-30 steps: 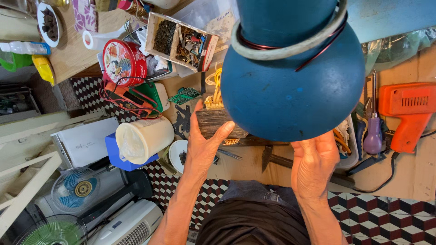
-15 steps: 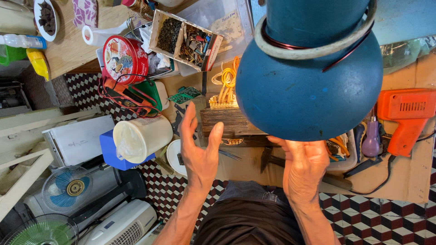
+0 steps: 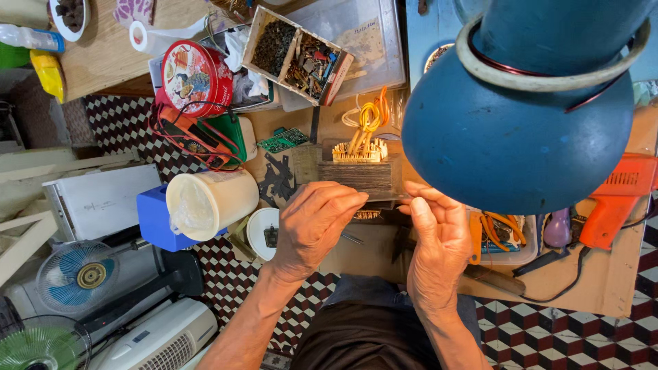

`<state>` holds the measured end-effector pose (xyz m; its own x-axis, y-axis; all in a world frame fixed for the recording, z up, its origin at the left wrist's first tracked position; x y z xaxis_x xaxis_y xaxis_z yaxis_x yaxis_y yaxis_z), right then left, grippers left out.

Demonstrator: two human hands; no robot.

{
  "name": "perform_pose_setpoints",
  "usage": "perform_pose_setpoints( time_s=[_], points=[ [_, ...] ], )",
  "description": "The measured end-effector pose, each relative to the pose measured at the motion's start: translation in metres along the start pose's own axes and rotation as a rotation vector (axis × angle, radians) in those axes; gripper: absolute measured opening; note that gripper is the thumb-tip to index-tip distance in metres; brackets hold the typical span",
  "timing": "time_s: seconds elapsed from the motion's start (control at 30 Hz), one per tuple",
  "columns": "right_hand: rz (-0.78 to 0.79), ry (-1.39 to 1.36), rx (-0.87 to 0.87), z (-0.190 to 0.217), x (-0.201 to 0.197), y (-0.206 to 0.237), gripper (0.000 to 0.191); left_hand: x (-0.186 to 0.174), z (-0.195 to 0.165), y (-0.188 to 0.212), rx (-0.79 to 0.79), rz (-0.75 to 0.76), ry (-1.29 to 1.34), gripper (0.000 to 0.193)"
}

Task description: The person works at a cluttered repair bench on a laminated-core electrical component with wires. They hold and reposition the component, press and align its parts by hand, tap it with a hammer, and pick up small parts and tools from the bench while working under a desk lamp.

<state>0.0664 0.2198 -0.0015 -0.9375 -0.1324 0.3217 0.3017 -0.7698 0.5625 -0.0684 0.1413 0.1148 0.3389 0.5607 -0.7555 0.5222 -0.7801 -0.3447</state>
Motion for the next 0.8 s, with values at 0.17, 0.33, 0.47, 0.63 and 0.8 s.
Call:
perform_pose_setpoints(
  time_s=[0.17,0.33,0.47,0.63,0.8],
  points=[
    [-0.013,0.110,-0.010,-0.005,-0.002,-0.001,0.012,0.002,0.009,0.006,0.020,0.009,0.001,0.023],
    [-0.020,0.114,-0.006,-0.007,-0.002,-0.001,0.012,0.000,0.015,0.010,-0.003,-0.016,0.027,0.023],
    [-0.022,0.173,-0.031,-0.005,0.000,0.000,0.013,-0.003,0.019,0.012,-0.011,-0.041,0.053,0.023],
    [-0.013,0.219,-0.066,-0.001,0.004,0.001,0.012,-0.004,0.023,0.015,-0.023,-0.052,0.067,0.025],
    [-0.017,0.255,-0.066,0.000,0.008,0.001,0.012,-0.005,0.027,0.017,-0.034,-0.057,0.071,0.027]
  ],
)
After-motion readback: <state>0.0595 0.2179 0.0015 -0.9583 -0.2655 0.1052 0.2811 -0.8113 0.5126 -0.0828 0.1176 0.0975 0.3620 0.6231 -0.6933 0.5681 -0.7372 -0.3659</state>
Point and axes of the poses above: each hand's wrist, its own y-axis away from the middle knuckle, its own x-axis out of the palm, z = x × y, the point moved 8 cm from there along -y, towards the middle knuckle, and after that the axes turned 12 degrees about -z, right-handed, at the moved point
